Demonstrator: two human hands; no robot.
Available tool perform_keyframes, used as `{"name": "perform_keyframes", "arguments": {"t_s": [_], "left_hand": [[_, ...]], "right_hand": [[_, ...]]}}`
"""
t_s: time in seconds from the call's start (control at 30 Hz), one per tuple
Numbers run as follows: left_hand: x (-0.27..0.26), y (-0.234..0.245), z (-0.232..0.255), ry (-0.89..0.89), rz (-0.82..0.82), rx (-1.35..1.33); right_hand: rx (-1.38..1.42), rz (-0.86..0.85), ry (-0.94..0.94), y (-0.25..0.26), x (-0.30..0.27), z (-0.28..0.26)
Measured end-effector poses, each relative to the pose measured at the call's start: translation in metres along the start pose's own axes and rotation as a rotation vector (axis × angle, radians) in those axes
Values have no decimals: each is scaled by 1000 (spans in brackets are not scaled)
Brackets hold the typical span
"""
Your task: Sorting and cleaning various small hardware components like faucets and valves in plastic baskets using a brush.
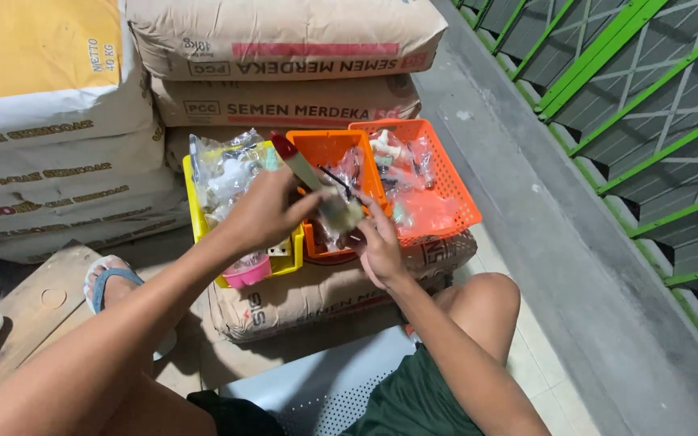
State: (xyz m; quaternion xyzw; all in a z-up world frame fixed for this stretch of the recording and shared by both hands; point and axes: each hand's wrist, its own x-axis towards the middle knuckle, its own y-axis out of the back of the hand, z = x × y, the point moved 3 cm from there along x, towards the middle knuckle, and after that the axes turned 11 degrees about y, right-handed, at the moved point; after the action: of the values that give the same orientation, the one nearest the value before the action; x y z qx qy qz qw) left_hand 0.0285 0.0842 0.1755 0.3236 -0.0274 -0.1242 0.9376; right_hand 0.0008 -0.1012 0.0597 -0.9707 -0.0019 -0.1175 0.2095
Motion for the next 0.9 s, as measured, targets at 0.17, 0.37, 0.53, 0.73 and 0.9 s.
{"name": "perform_keyframes", "arguments": {"t_s": [0.17, 0.37, 0.53, 0.73, 0.9], "left_hand": [[-3, -10, 1, 24, -139, 82], [-14, -1, 13, -36, -51, -38], [-14, -22, 22, -217, -158, 78], [-7, 2, 8, -103, 14, 128], [-21, -10, 11, -12, -239, 146]], "right_hand": [[251, 99, -159, 8, 2, 13], [333, 105, -232, -26, -3, -19], [387, 132, -303, 0, 5, 18], [348, 119, -314, -23, 7, 1], [435, 160, -343, 17, 6, 48]]}}
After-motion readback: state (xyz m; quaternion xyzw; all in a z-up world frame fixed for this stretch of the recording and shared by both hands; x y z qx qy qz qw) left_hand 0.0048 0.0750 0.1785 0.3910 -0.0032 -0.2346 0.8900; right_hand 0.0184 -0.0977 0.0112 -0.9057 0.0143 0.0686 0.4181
